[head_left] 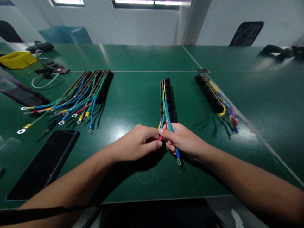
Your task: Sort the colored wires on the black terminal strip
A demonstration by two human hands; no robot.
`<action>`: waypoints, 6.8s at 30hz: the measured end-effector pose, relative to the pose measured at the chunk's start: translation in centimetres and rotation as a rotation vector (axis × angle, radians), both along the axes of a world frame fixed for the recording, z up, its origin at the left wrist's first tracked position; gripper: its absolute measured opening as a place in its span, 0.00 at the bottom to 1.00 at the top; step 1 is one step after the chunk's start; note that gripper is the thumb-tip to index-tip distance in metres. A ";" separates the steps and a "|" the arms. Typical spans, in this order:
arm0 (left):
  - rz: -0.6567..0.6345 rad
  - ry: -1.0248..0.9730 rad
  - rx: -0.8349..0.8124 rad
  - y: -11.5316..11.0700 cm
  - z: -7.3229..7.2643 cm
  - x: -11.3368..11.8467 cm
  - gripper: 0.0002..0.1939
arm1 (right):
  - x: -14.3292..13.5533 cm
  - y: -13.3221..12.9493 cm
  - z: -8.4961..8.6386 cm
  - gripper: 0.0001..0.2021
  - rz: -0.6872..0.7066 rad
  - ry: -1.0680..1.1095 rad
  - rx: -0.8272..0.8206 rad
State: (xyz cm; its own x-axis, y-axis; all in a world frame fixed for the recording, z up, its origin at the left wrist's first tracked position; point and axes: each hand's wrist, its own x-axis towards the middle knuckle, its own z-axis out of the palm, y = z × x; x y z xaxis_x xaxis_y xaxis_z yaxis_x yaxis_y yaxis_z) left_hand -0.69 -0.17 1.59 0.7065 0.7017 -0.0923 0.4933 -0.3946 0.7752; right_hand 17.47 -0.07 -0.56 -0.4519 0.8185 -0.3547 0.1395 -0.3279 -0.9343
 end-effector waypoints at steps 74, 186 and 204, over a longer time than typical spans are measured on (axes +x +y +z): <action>0.103 -0.016 -0.051 0.1 -0.7 0.3 0.13 | -0.2 0.0 0.4 0.09 -0.003 -0.030 0.015; 0.118 -0.040 -0.195 -0.2 -0.3 -0.1 0.12 | -0.1 -0.2 0.4 0.11 -0.015 -0.072 0.033; 0.152 -0.041 -0.143 0.0 -0.5 -0.2 0.13 | -0.1 -0.2 0.4 0.11 -0.011 -0.071 0.002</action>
State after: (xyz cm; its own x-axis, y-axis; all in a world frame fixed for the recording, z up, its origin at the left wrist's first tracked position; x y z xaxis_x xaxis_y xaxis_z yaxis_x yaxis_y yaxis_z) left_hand -0.91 -0.16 1.14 0.5987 0.7824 -0.1717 0.5055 -0.2027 0.8387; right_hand 17.40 -0.22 -0.17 -0.4166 0.8240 -0.3841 0.2017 -0.3282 -0.9228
